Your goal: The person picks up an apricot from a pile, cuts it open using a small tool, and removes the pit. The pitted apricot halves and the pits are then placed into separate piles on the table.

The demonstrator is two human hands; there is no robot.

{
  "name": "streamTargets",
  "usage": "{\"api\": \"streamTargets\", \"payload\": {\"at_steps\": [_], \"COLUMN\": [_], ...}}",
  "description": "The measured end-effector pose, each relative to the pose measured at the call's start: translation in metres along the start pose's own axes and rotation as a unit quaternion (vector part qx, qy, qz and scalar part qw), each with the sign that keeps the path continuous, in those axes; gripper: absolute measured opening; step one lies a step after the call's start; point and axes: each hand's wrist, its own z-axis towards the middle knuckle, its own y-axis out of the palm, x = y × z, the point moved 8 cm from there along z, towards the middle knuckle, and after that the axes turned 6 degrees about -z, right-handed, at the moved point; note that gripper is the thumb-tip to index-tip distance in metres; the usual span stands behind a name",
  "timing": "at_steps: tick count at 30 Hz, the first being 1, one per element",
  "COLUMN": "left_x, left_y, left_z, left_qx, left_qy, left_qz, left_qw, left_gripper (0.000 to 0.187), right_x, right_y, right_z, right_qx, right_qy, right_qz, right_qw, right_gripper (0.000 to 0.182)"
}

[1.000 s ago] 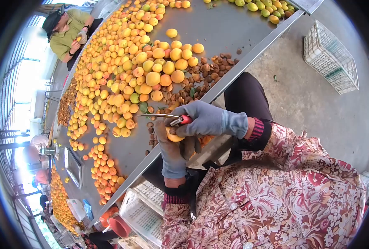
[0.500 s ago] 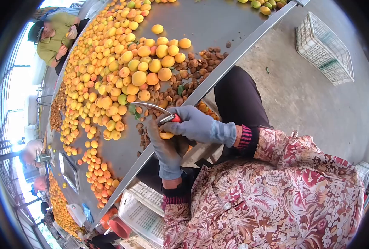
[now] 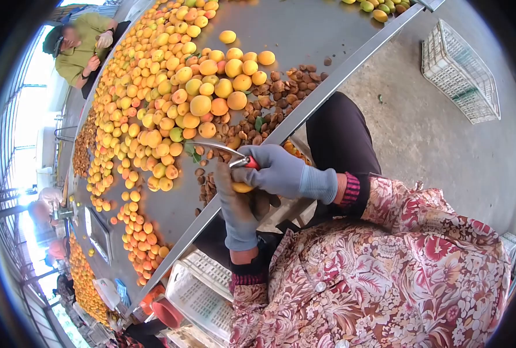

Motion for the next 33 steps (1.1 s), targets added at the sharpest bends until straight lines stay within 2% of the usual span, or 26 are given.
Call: {"api": "streamTargets", "payload": {"at_steps": [1,3,5,6,7,9,11,12,13,14,16,17,19,20,22,23,25,27,29,30,32,33], "left_x": [-0.001,-0.006,-0.004,-0.001,-0.002,0.004,-0.007,-0.009,-0.009,-0.011,-0.022,-0.025,-0.021,-0.014,-0.012,-0.001,0.059,0.103,0.124,0.127,0.127,0.126], "left_y": [0.004,0.012,0.013,0.008,-0.003,-0.002,-0.012,-0.026,-0.036,-0.04,-0.054,-0.059,-0.066,-0.062,-0.059,-0.055,-0.02,-0.016,-0.019,-0.018,0.001,0.003], "left_z": [0.0,-0.002,-0.002,0.0,0.002,0.002,-0.013,-0.017,-0.018,-0.017,-0.016,-0.015,-0.017,-0.018,-0.022,-0.021,-0.026,-0.008,0.017,0.031,0.055,0.068], "left_qx": [0.022,0.068,0.109,0.008,0.01,-0.051,-0.064,-0.032,0.001,-0.003,0.042,0.042,0.101,0.101,0.05,0.051,0.111,0.208,0.21,0.208,0.161,0.159], "left_qy": [0.018,0.053,0.09,0.031,0.036,0.067,0.044,0.078,0.11,0.112,0.061,0.062,0.083,0.086,-0.03,-0.029,0.256,0.26,0.365,0.366,0.43,0.432], "left_qz": [0.0,-0.001,0.001,0.097,0.098,0.024,0.009,0.221,0.423,0.425,0.651,0.652,0.855,0.857,0.814,0.816,0.707,0.611,0.607,0.608,0.664,0.661], "left_qw": [1.0,0.996,0.99,0.995,0.994,0.996,0.997,0.972,0.899,0.898,0.756,0.755,0.501,0.498,0.578,0.576,0.65,0.718,0.674,0.674,0.59,0.592], "left_gripper": [0.059,0.063,0.068,0.074,0.074,0.065,0.063,0.059,0.055,0.055,0.04,0.04,0.04,0.04,0.032,0.032,0.033,0.037,0.047,0.047,0.06,0.06], "right_x": [0.009,0.018,0.018,0.031,0.04,0.023,0.021,0.018,0.018,0.022,0.027,0.026,0.031,0.033,0.037,0.035,0.032,0.032,0.026,0.03,0.023,0.019], "right_y": [0.001,-0.008,-0.012,-0.01,-0.005,-0.017,-0.039,-0.047,-0.054,-0.062,-0.072,-0.072,-0.078,-0.078,-0.08,-0.083,-0.079,-0.077,-0.073,-0.067,-0.066,-0.066], "right_z": [0.003,0.007,0.003,0.005,0.006,0.005,0.012,0.012,0.014,0.015,0.015,0.017,0.017,0.02,0.018,0.016,0.013,0.009,0.002,0.0,-0.016,-0.023], "right_qx": [0.001,0.073,0.1,0.084,0.062,0.069,0.116,0.1,0.103,0.124,0.146,0.146,0.176,0.177,0.201,0.2,0.14,0.143,0.124,0.096,0.084,0.07], "right_qy": [0.0,0.002,-0.02,0.052,0.12,0.115,0.092,0.097,0.091,0.112,0.146,0.144,0.174,0.17,0.143,0.14,0.158,0.163,0.154,0.157,0.164,0.174], "right_qz": [0.001,-0.023,0.008,0.186,0.353,0.344,0.32,0.308,0.308,0.278,0.245,0.245,0.181,0.183,0.251,0.253,0.256,0.254,0.276,0.283,0.262,0.24], "right_qw": [1.0,0.997,0.995,0.978,0.926,0.929,0.936,0.941,0.941,0.946,0.947,0.948,0.952,0.952,0.936,0.936,0.943,0.942,0.941,0.941,0.948,0.952], "right_gripper": [0.018,0.019,0.018,0.018,0.017,0.016,0.018,0.018,0.018,0.017,0.014,0.014,0.013,0.013,0.015,0.015,0.012,0.013,0.017,0.023,0.028,0.034]}}
